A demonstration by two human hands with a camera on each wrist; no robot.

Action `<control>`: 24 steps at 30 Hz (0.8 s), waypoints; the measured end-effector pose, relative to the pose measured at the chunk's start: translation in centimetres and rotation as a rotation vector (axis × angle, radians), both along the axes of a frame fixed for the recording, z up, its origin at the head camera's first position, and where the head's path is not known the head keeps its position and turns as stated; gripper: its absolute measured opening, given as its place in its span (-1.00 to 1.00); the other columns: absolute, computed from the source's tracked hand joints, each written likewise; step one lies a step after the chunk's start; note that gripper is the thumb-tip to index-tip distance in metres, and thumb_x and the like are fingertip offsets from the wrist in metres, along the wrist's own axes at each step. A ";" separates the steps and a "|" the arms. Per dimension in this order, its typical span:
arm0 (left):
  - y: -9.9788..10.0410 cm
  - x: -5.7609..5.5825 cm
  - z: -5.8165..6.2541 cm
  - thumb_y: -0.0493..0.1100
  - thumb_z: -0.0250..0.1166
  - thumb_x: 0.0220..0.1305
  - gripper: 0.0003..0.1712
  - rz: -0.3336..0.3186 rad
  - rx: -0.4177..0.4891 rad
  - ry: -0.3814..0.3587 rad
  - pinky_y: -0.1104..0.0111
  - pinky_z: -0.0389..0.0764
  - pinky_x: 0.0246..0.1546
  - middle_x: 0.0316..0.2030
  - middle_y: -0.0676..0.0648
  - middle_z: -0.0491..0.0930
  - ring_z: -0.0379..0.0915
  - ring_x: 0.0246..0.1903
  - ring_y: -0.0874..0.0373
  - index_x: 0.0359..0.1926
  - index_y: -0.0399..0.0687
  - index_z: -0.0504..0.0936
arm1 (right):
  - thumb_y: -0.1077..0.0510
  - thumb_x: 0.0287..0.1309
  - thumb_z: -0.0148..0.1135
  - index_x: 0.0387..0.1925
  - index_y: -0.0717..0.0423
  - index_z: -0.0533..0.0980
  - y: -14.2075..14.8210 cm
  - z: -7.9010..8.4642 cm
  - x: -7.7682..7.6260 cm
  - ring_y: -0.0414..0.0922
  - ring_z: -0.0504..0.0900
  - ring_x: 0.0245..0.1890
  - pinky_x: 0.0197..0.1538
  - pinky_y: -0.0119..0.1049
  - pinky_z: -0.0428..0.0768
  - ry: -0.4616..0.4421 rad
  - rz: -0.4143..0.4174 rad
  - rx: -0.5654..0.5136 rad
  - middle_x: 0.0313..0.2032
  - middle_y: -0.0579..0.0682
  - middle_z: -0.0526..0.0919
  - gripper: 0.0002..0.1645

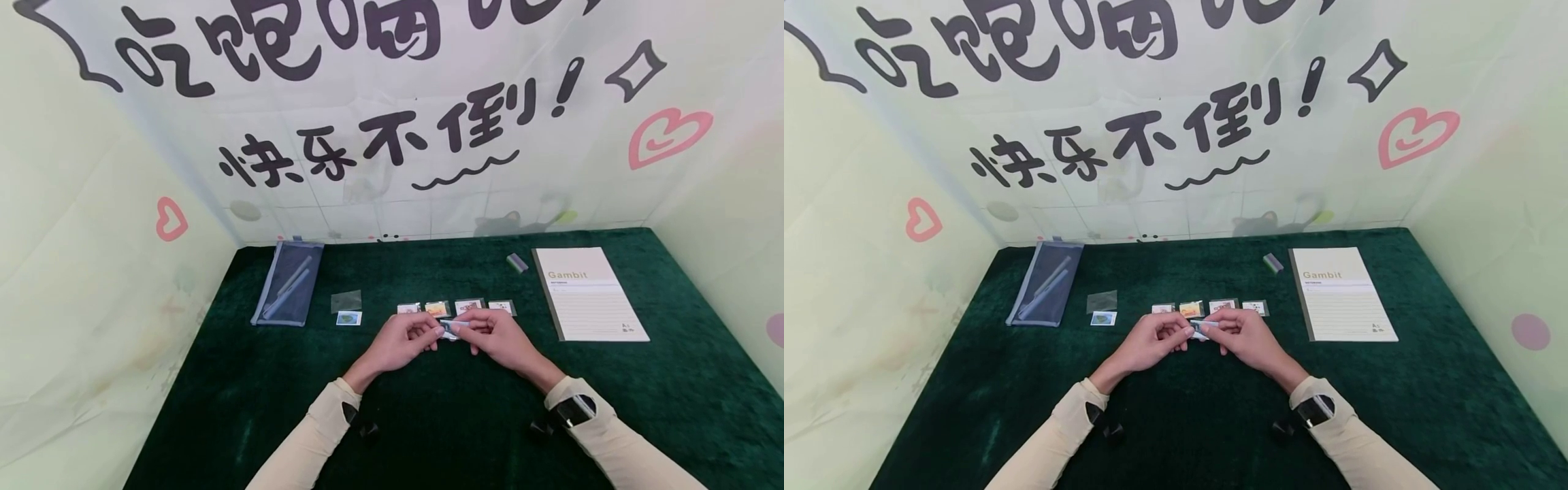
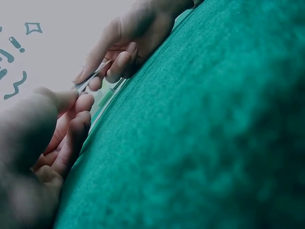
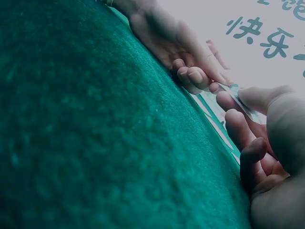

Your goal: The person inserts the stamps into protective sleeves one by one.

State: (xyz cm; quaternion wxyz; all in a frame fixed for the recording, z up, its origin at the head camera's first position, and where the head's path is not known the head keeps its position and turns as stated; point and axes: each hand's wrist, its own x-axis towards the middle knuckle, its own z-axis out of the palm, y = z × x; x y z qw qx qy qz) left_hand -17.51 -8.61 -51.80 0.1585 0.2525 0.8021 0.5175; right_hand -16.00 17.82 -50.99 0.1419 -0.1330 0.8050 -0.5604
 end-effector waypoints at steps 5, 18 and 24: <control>0.1 0.0 0.1 0.14 0.25 0.62 -0.80 -0.003 0.009 0.030 0.38 0.70 -0.27 -0.31 0.10 0.75 0.69 -0.35 0.16 -0.08 0.28 0.75 | -0.18 0.52 0.31 0.09 -0.12 0.70 -0.1 0.0 0.0 -0.01 0.70 -0.46 -0.30 -0.31 0.59 0.002 0.003 0.015 -0.35 0.02 0.82 -0.67; 0.1 0.0 0.0 0.13 0.25 0.62 -0.79 -0.002 0.003 0.035 0.34 0.73 -0.26 -0.31 0.12 0.76 0.71 -0.34 0.20 -0.06 0.24 0.75 | -0.19 0.52 0.31 0.12 -0.13 0.69 0.0 -0.2 -0.1 0.01 0.71 -0.44 -0.28 -0.31 0.60 0.000 0.012 0.016 -0.33 0.02 0.83 -0.66; 0.2 0.1 0.1 0.14 0.25 0.62 -0.79 -0.007 -0.005 0.041 0.33 0.74 -0.25 -0.30 0.14 0.76 0.72 -0.33 0.21 -0.05 0.25 0.75 | -0.18 0.52 0.31 0.11 -0.13 0.69 0.0 -0.2 0.0 0.00 0.71 -0.44 -0.30 -0.31 0.60 0.001 0.013 0.016 -0.34 0.02 0.82 -0.66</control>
